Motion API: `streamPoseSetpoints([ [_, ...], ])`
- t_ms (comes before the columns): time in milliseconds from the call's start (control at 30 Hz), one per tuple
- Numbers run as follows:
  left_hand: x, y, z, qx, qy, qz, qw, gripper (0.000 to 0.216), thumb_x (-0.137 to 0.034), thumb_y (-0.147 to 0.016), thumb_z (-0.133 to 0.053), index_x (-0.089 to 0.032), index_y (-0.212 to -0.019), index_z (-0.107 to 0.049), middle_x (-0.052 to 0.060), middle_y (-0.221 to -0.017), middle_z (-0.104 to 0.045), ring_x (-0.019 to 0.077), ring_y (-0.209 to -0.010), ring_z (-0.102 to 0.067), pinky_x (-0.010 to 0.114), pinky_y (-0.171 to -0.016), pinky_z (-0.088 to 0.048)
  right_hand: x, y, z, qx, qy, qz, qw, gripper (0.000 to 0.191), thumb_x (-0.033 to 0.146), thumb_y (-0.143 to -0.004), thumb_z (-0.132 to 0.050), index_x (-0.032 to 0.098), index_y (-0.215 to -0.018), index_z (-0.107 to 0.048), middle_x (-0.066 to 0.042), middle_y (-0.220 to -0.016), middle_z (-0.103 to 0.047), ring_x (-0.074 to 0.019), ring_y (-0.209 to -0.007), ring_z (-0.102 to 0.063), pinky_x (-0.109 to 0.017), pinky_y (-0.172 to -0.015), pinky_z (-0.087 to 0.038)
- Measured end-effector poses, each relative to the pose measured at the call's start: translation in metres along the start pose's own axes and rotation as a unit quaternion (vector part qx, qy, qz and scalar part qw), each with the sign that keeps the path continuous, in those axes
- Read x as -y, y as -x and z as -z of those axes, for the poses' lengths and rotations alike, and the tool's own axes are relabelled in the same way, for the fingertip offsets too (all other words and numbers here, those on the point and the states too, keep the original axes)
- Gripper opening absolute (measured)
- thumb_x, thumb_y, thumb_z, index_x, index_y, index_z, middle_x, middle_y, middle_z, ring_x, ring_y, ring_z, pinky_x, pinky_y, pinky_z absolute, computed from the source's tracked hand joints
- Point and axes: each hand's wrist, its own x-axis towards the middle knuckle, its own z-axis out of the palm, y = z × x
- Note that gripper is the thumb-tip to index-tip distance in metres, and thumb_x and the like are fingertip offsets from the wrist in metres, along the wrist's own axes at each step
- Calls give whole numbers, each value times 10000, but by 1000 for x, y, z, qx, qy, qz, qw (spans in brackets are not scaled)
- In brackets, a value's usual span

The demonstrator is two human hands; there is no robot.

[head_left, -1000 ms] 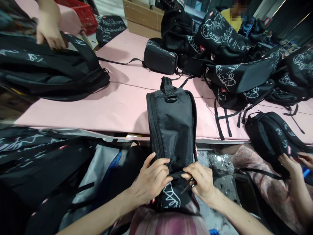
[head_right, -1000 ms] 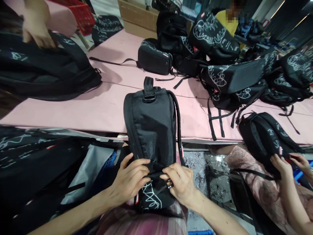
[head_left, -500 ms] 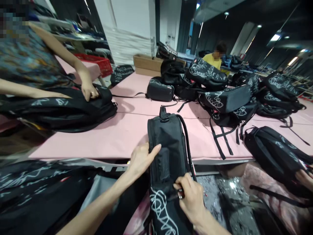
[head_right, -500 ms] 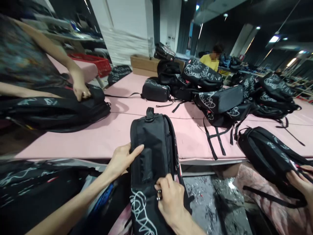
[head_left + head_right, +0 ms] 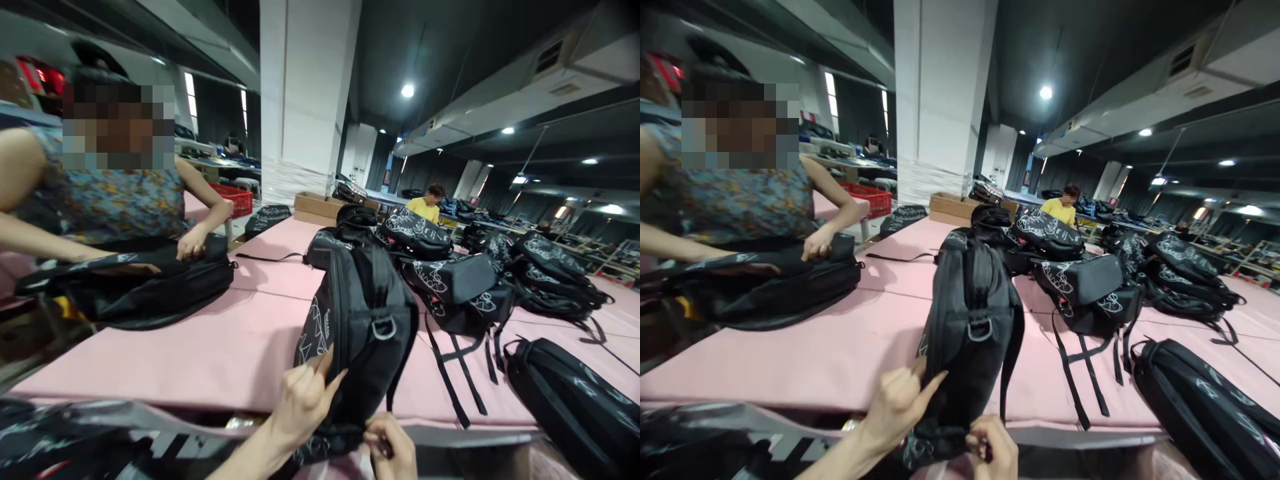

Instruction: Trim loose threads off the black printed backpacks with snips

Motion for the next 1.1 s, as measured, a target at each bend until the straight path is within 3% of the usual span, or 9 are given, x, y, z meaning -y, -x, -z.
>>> streamPoseSetpoints([
  [133, 18, 15, -25, 29, -95, -11, 995, 463, -137, -926, -291, -129, -667, -675, 28, -453, -555, 107, -363, -490, 243, -381, -302, -9, -48, 15, -94, -6, 16, 995, 88, 249, -838, -536, 185, -794, -577, -70, -799, -633, -174, -730, -617, -245, -606, -507],
  [267, 16, 17, -29, 12, -126, -5, 992, 506, -205, -922, -362, -147, -464, -570, 19, -385, -495, 116, -346, -465, 260, -397, -292, 17, -108, 41, -64, 47, 78, 994, 106, 202, -850, -519, 195, -942, -571, -59, -848, -616, -128, -604, -567, -226, -524, -477],
  [333, 13, 16, -30, 1, -126, 4, 992, 529, -213, -911, -397, -163, -392, -489, -2, -328, -410, 118, -336, -443, 260, -409, -296, 34, -134, 43, -64, 70, 121, 988, 118, 181, -849, -518, 199, -954, -567, -55, -842, -598, -138, -650, -575, -239, -553, -482],
  [400, 13, 17, -30, 1, -117, 8, 993, 512, -212, -908, -404, -159, -408, -499, 1, -342, -426, 116, -341, -443, 259, -420, -310, 47, -152, 39, -63, 95, 162, 980, 153, 177, -835, -545, 196, -984, -573, -60, -851, -586, -158, -733, -592, -258, -615, -495],
  [567, 19, 18, -27, 17, -96, 1, 995, 447, -212, -936, -314, -125, -671, -663, 80, -615, -658, 100, -390, -499, 242, -419, -345, 61, -168, 26, 0, 133, 202, 970, 305, 201, -802, -604, 182, -1107, -589, -52, -815, -583, -134, -663, -584, -219, -554, -465],
  [700, 19, 18, -25, 8, -95, 15, 995, 446, -216, -933, -335, -116, -657, -671, 73, -557, -640, 88, -361, -477, 224, -434, -386, 66, -178, 37, 68, 1, 135, 989, 100, 225, -830, -561, 185, -830, -653, -4, -658, -568, -113, -580, -545, -214, -529, -433],
  [833, 15, 18, -24, 18, -83, 20, 996, 471, -202, -926, -343, -125, -590, -664, 98, -601, -665, 98, -381, -513, 230, -441, -416, 67, -196, 50, 33, -7, 72, 997, 177, 246, -846, -539, 185, -704, -625, -18, -690, -603, -128, -637, -558, -228, -569, -429],
  [967, 16, 22, -24, 23, -57, 23, 998, 421, -211, -923, -343, -138, -701, -693, 97, -654, -682, 128, -465, -590, 230, -443, -434, 61, -214, 47, 41, 40, 106, 993, 119, 235, -845, -537, 197, -809, -643, -31, -750, -619, -145, -693, -581, -243, -619, -448],
  [1100, 28, 10, -10, 1, 0, 52, 999, 372, -384, -898, -407, -115, -914, -664, 77, -697, -683, 149, -547, -620, 238, -502, -482, 55, -219, 37, 60, 74, 148, 984, 129, 166, -842, -507, 200, -881, -626, -36, -799, -612, -142, -731, -595, -239, -656, -462],
])
